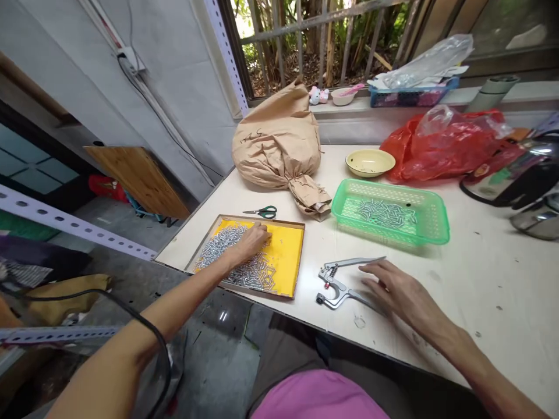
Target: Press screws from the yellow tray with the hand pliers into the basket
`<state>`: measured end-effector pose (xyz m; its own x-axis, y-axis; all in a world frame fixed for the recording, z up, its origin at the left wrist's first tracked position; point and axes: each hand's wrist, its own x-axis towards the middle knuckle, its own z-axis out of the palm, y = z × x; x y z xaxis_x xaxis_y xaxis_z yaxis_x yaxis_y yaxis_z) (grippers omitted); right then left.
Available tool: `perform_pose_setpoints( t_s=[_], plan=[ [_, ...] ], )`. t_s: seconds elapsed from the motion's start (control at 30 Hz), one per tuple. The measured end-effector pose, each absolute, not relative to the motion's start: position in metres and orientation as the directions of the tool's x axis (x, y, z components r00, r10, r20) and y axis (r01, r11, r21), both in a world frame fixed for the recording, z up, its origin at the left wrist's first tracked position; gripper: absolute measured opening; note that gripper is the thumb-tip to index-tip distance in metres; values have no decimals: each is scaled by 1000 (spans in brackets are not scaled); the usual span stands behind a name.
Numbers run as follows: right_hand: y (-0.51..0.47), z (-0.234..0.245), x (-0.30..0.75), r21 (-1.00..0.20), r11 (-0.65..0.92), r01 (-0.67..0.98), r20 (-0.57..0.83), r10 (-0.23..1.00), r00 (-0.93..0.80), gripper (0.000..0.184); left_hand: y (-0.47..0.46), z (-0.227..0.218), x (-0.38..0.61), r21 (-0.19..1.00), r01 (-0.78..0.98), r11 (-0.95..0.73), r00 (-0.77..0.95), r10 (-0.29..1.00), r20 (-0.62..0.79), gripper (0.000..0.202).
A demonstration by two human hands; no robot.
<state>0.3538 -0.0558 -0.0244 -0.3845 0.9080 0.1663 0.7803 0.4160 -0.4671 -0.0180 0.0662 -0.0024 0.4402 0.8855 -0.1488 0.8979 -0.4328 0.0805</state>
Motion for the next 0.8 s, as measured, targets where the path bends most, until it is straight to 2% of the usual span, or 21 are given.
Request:
perform_pose_setpoints(
  t_s=[0.1,0.27,0.43,0.5,0.53,0.6,0.67,0.7,0.8],
  plan=[
    [-77,-27,349,-512,359,781,118,929,-349,31,69,0,-18,13,884,-466,459,865,-201,25],
    [-91,-31,346,-528,353,772,90,927,-363,30,63,4,-11,-68,908,-413,394,899,-188,22],
    [-94,-39,345,-487,358,796,102,929,-355,28,62,11,-11,-28,922,-387,381,917,-118,23],
    [-95,-40,345,-455,352,818,99,933,-347,27,59,15,-5,73,937,-343,346,937,-44,20],
    [-95,-40,345,-440,348,828,94,935,-343,26,55,16,1,161,940,-300,307,952,-20,17],
    [-94,-38,345,-419,344,841,79,936,-343,25,41,19,21,414,896,-162,203,978,-55,13],
    [-91,-36,346,-398,345,850,61,935,-350,25,21,20,48,667,744,35,156,962,-225,15],
    [-89,-34,347,-383,344,857,53,935,-352,24,9,20,62,745,653,138,183,925,-332,18],
    [-80,-33,351,-309,359,881,42,930,-365,25,-21,16,101,795,483,367,263,805,-532,22]
  ],
)
